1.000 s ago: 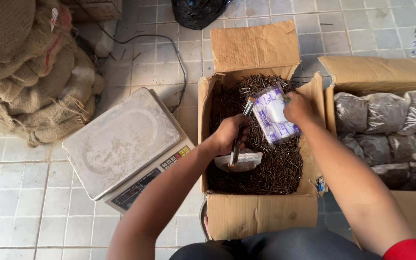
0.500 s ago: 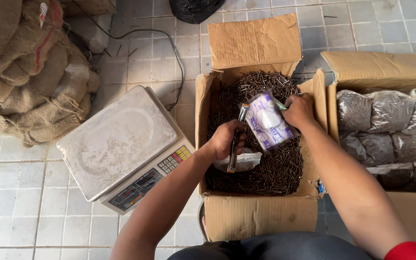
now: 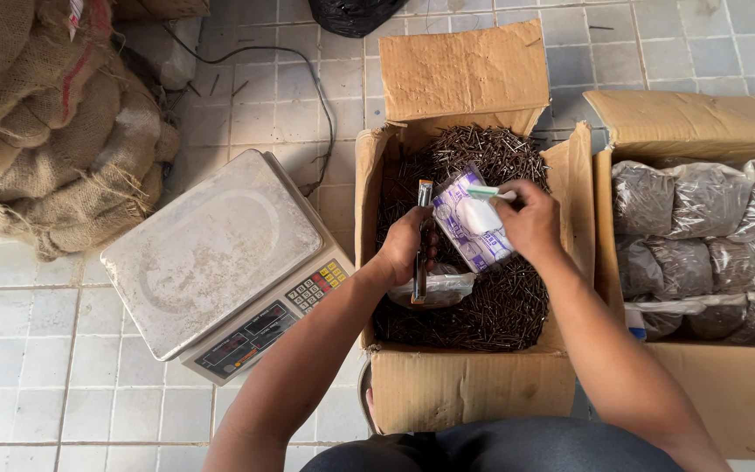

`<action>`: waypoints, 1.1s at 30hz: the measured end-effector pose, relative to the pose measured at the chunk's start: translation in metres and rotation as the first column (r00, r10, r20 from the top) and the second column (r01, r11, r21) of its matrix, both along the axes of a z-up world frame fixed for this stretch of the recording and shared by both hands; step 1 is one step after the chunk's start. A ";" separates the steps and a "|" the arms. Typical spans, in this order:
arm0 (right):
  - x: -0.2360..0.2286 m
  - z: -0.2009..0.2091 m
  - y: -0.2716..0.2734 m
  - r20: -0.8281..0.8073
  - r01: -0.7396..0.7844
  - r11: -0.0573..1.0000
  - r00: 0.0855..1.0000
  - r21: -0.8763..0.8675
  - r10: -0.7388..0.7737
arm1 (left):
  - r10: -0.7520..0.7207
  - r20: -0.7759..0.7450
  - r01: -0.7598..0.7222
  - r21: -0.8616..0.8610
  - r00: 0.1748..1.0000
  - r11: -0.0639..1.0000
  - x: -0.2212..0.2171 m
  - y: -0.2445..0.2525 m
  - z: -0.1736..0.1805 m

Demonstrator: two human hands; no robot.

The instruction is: The person scoops dark granular material from a cardboard box into a plastic bag, places the bag on a digital scale to check the weight, and then seals the bag using a handheld heat sealer. The process is repeated for multiple bags.

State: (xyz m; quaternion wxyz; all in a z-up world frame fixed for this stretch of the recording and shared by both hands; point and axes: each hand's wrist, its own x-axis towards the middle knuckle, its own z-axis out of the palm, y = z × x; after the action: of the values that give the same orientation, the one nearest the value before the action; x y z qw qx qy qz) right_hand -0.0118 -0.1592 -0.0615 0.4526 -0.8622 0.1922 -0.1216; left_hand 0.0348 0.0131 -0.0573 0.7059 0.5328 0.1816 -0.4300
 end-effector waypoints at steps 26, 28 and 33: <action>-0.025 -0.010 0.040 0.171 -0.201 0.769 0.978 0.607 0.120 | 0.265 0.366 -0.233 -0.131 0.892 0.964 0.000 -0.011 -0.005; -0.026 -0.007 0.042 0.092 -0.114 0.466 0.993 0.878 0.069 | 0.269 0.401 -0.230 -0.143 0.876 0.963 0.001 -0.012 -0.008; -0.025 -0.005 0.037 0.070 -0.096 0.389 0.994 0.916 0.080 | 0.218 0.456 -0.175 -0.134 0.863 0.975 0.000 -0.012 -0.016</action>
State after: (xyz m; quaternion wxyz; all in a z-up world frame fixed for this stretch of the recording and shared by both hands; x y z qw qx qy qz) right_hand -0.0369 -0.1221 -0.0666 0.8593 -0.4789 0.1783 0.0221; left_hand 0.0347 0.0009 -0.0736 0.7918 0.5675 0.0404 -0.2222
